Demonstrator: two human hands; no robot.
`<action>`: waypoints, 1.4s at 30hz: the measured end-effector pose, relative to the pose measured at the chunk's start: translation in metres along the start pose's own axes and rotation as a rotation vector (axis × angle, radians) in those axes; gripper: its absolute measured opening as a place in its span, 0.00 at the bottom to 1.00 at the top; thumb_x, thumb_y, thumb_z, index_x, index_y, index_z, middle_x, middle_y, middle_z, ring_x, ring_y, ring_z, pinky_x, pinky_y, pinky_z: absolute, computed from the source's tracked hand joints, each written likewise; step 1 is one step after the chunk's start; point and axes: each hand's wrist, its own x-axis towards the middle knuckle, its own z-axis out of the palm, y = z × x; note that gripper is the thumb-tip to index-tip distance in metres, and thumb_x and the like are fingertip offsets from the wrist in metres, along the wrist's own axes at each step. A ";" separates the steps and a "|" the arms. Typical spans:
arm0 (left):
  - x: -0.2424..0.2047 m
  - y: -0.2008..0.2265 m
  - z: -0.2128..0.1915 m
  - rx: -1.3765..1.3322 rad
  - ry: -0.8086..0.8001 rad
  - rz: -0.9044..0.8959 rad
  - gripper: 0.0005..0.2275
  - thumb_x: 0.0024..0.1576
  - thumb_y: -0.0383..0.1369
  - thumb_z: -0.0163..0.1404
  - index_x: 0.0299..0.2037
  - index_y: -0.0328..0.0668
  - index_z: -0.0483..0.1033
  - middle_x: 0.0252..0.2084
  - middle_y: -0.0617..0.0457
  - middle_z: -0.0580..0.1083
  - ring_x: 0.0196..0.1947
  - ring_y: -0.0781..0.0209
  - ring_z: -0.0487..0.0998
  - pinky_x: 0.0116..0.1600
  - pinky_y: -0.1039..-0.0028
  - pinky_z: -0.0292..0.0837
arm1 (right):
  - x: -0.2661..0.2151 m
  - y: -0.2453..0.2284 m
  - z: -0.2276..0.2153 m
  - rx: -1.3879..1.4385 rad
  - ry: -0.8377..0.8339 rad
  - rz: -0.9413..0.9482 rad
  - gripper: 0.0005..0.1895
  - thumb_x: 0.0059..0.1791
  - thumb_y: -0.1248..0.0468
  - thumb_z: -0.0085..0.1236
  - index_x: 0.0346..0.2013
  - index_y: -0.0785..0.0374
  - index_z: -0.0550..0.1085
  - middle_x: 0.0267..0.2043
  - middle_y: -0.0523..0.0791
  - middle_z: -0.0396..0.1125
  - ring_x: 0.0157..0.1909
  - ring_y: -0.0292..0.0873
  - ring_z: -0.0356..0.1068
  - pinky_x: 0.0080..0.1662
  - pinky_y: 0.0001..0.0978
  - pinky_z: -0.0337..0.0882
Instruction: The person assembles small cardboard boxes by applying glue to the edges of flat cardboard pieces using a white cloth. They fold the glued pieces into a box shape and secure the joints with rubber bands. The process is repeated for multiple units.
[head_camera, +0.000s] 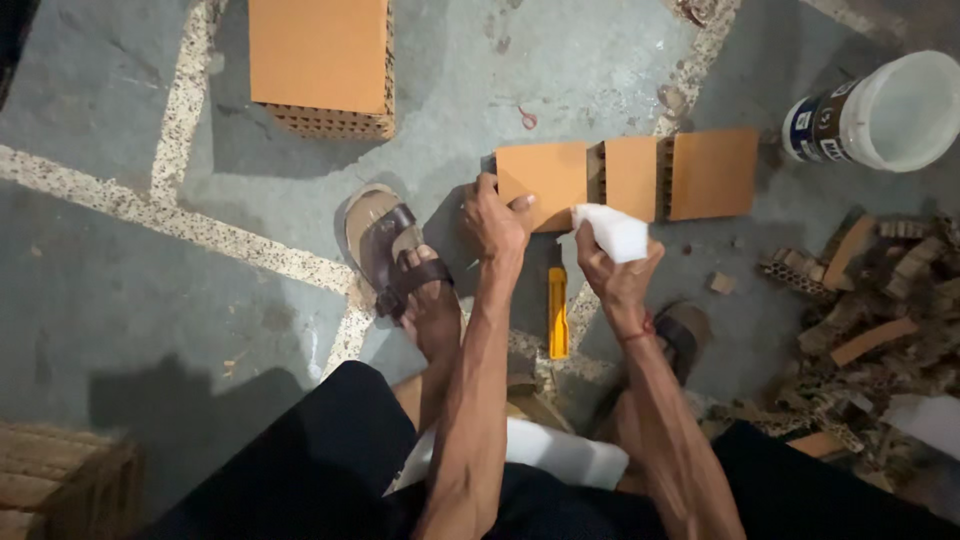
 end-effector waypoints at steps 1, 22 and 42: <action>0.002 0.002 -0.001 0.012 -0.011 -0.005 0.23 0.40 0.36 0.70 0.43 0.42 0.73 0.45 0.41 0.74 0.45 0.36 0.76 0.46 0.49 0.72 | 0.002 0.002 0.003 -0.017 0.021 -0.077 0.07 0.51 0.67 0.66 0.38 0.71 0.79 0.34 0.46 0.76 0.35 0.36 0.75 0.37 0.29 0.72; 0.001 0.019 -0.019 0.043 -0.097 -0.102 0.23 0.44 0.39 0.67 0.48 0.43 0.73 0.49 0.42 0.73 0.48 0.36 0.77 0.49 0.49 0.73 | 0.086 0.093 0.026 -0.536 -0.175 -0.144 0.21 0.41 0.56 0.68 0.36 0.72 0.73 0.33 0.57 0.70 0.37 0.58 0.67 0.38 0.48 0.69; 0.003 0.014 -0.010 0.047 -0.072 -0.109 0.24 0.44 0.37 0.66 0.48 0.42 0.71 0.52 0.37 0.71 0.50 0.33 0.75 0.51 0.46 0.72 | 0.129 0.065 0.020 -0.448 -0.285 0.078 0.11 0.40 0.60 0.59 0.28 0.66 0.78 0.24 0.47 0.75 0.24 0.42 0.75 0.31 0.34 0.77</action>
